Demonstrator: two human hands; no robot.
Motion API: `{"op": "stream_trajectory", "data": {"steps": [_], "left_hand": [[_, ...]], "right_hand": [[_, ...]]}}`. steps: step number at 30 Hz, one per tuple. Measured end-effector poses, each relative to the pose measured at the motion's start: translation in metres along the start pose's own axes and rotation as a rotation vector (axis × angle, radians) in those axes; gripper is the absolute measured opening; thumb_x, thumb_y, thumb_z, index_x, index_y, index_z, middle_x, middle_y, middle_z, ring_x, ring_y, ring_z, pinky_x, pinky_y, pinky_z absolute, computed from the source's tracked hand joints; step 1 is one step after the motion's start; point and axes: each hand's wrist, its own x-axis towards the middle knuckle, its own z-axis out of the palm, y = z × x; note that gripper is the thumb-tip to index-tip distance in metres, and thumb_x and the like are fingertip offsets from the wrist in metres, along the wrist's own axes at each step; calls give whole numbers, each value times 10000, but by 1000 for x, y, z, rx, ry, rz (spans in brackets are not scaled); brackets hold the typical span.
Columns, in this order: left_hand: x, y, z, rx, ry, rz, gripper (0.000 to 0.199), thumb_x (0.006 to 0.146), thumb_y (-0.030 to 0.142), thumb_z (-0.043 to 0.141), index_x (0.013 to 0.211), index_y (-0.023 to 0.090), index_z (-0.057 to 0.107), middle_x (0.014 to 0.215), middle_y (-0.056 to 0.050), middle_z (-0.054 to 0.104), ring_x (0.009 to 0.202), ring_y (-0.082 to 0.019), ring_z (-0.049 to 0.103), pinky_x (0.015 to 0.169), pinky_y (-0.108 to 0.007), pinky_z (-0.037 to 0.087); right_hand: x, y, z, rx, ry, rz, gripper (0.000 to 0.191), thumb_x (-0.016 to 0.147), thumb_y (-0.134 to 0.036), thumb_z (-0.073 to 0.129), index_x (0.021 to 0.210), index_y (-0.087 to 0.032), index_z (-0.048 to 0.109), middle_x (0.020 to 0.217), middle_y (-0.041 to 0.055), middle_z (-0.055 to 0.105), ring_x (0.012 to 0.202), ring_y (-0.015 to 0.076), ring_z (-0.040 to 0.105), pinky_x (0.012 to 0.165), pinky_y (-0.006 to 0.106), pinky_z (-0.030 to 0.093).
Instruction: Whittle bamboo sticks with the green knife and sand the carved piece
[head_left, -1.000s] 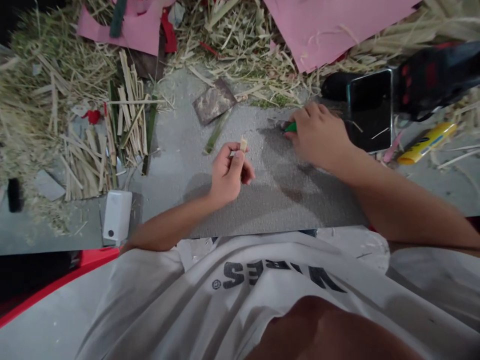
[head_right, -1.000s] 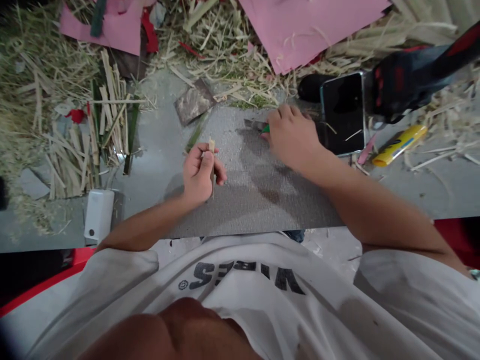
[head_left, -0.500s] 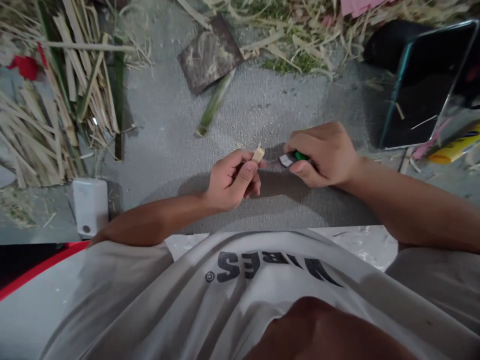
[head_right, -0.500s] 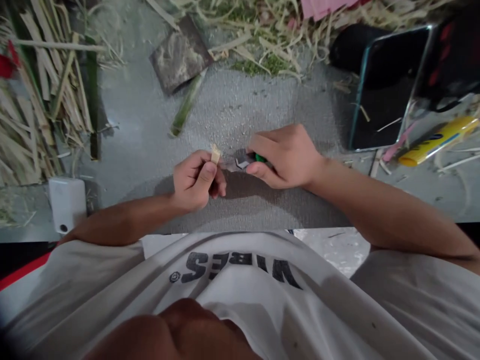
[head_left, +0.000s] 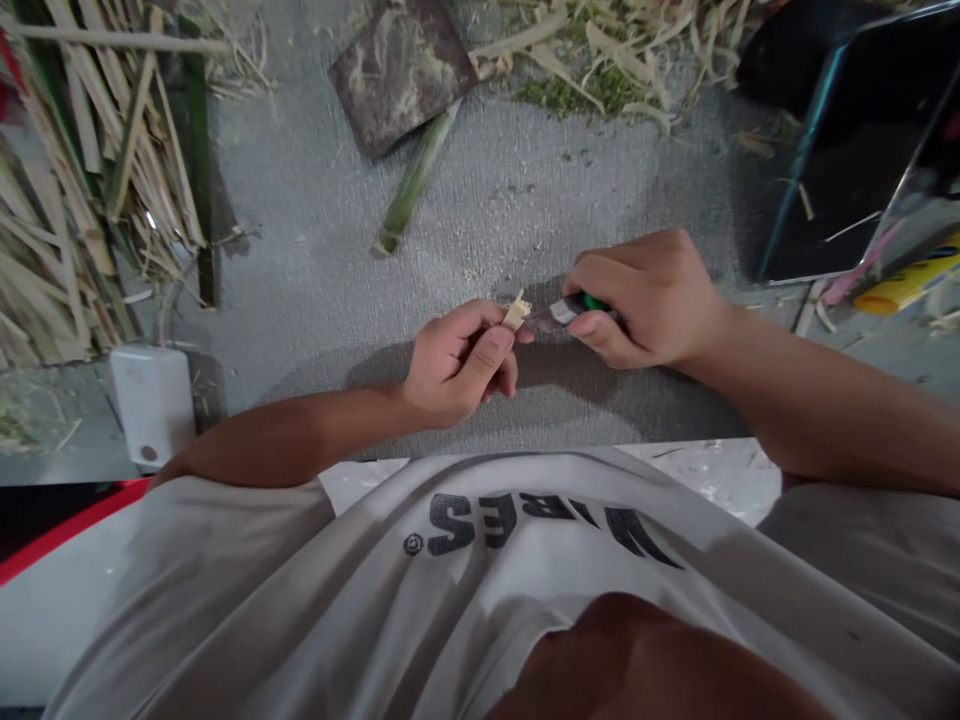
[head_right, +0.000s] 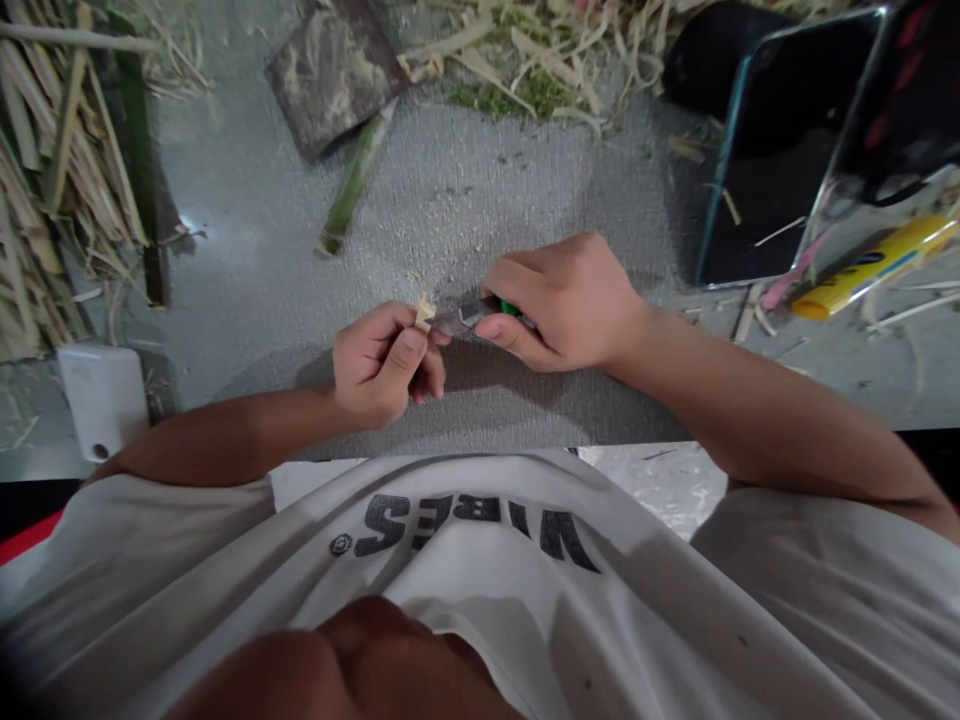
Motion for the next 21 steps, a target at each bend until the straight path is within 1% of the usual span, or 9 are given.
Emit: {"op": "stream_trajectory", "data": {"steps": [2,3,6,8,12,15,17,19,21], "left_hand": [[0,1,-1,-2,-4,-11,589,1201,804,634,1042,242,707,596,32,661,384,-119,541,402,-230,436],[0,1,-1,-10,-15,-14,591,1200,804,634,1034,242,701,595,33,656,385,-119,542,401,-227,437],[0,0,-2,-69,-81,17,545,1245,720,615,1010,233,672,620,27,673,392,-108,555,392,-196,432],[1,-1,-3,-119,-152,89,497,1275,639,609,1012,219,652,665,19,706,412,-99,588,396,-161,441],[4,-6,-6,-162,-292,281,374,1307,483,604,1074,192,638,725,20,729,453,-79,629,443,-106,493],[5,-5,-7,-127,-341,334,329,1328,394,546,1092,184,636,719,25,720,459,-68,623,476,-90,503],[5,-2,-7,-100,-352,348,328,1333,377,526,1089,184,633,694,33,705,457,-69,620,485,-93,498],[4,1,-7,-73,-353,351,325,1331,372,529,1080,188,627,677,41,694,462,-73,629,497,-105,497],[3,3,-7,-42,-362,345,339,1327,376,540,1051,194,618,657,50,686,461,-76,630,505,-121,493]], "right_hand": [[0,-1,0,2,-14,45,845,1202,-972,395,931,-203,617,760,88,508,637,219,400,647,377,182],[0,-1,-1,-13,-21,36,839,1210,-962,389,937,-201,614,764,91,513,639,220,407,646,377,186],[-2,-1,-2,-92,-28,-75,739,1297,-798,343,972,-184,594,754,86,515,639,211,424,639,373,218],[-3,-2,-2,-151,-36,-139,721,1325,-731,284,973,-175,577,747,79,508,634,201,427,633,364,230],[-5,-3,0,-228,-48,-218,747,1332,-712,222,957,-164,564,767,64,525,631,187,433,622,339,261],[-6,-5,5,-267,10,-263,753,1340,-677,182,932,-166,554,754,47,507,607,177,404,611,334,252],[-7,-5,9,-307,29,-255,792,1330,-696,129,912,-171,549,740,47,483,603,181,395,612,341,233],[-8,-6,12,-346,7,-212,826,1314,-719,84,903,-175,548,746,61,485,622,191,412,625,353,226],[-8,-6,15,-356,17,-217,809,1318,-702,88,908,-176,545,761,67,498,633,194,419,631,359,226]]}}
